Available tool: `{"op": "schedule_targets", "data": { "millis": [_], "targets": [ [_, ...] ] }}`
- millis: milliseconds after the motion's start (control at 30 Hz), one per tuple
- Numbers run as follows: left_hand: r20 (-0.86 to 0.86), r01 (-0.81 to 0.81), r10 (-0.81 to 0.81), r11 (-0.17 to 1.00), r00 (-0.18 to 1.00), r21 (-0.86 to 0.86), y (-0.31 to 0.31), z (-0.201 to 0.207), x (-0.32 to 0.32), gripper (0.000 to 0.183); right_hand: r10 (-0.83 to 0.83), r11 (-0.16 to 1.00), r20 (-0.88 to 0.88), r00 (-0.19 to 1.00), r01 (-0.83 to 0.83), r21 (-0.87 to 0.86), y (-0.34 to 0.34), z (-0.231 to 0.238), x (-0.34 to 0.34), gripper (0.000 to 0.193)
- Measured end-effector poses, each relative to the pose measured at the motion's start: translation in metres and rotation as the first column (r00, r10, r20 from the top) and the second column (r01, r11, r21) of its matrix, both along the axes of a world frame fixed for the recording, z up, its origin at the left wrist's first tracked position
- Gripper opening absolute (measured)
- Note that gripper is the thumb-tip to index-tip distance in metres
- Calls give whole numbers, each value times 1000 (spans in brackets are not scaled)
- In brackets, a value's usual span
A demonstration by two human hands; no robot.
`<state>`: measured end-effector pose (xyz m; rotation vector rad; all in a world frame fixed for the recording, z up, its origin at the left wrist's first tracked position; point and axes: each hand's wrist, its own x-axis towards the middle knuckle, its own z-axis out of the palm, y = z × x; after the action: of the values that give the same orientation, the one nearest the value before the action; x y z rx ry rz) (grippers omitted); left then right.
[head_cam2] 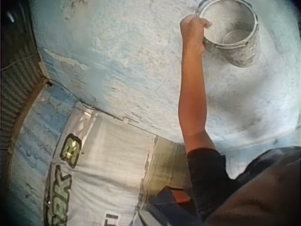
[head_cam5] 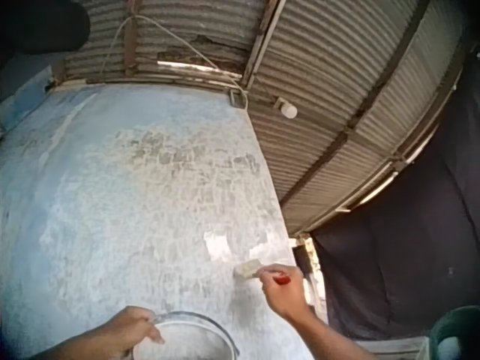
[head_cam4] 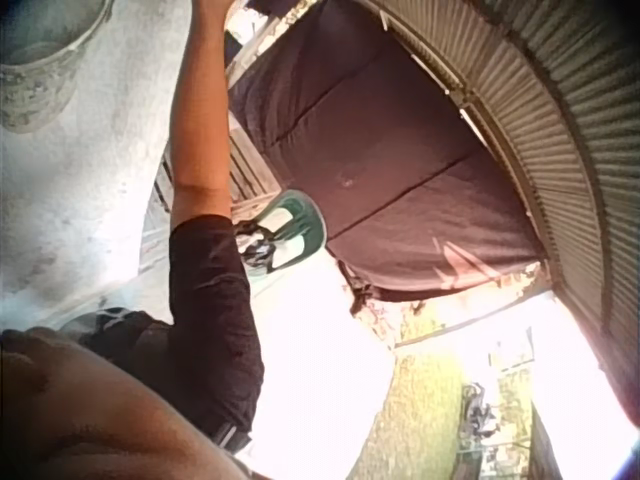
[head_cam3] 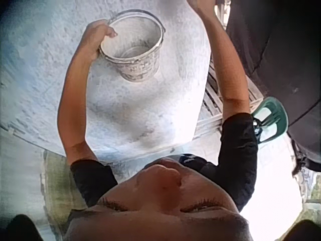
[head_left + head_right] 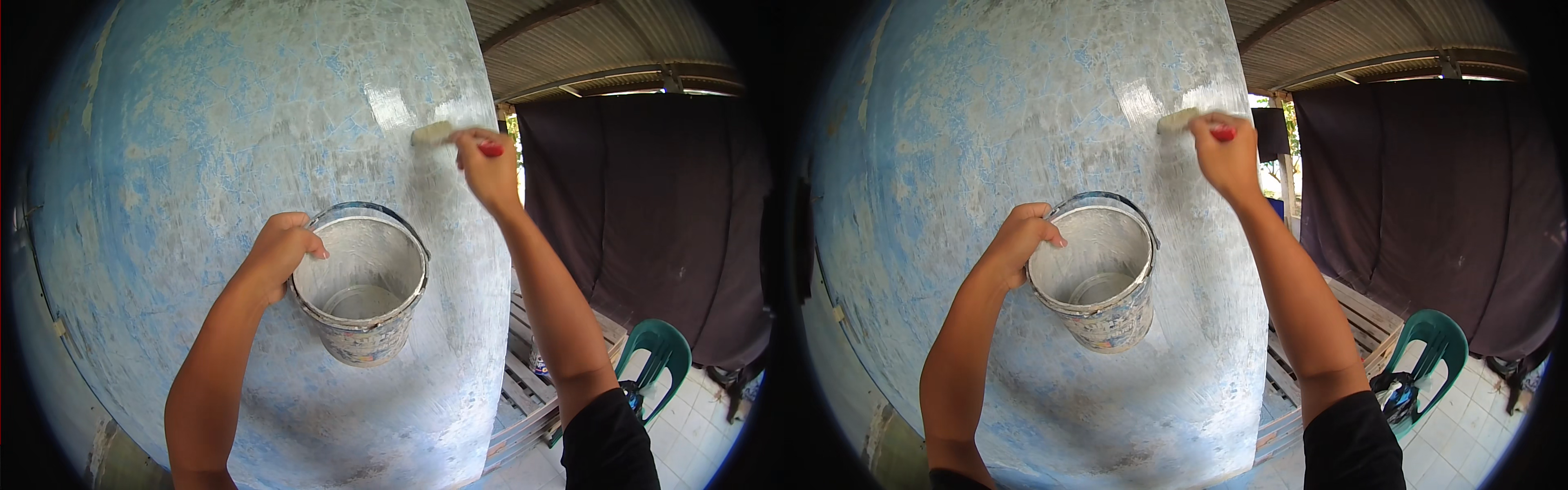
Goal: The person paints a concrete wall with white paint using a paintbrush.
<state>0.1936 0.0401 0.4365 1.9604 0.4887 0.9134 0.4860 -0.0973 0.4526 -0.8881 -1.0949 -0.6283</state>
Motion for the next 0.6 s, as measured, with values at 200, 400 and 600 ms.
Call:
{"op": "schedule_targets", "data": {
  "millis": [200, 400, 600],
  "targets": [
    [26, -10, 11, 1000, 1000, -8, 9, -8, -11, 13, -260, 952, -69, 963, 243, -188, -14, -29, -36, 22],
    [0, -22, 22, 1000, 1000, 4, -2, -1, -6, 14, 101, 994, -51, 994, -103, -23, -10, -5, -20, 22],
    [56, -129, 128, 991, 990, 21, 5, -5, -49, 12, 27, 982, -82, 996, -42, -187, 0, -58, -43, 24]
  ]
}}
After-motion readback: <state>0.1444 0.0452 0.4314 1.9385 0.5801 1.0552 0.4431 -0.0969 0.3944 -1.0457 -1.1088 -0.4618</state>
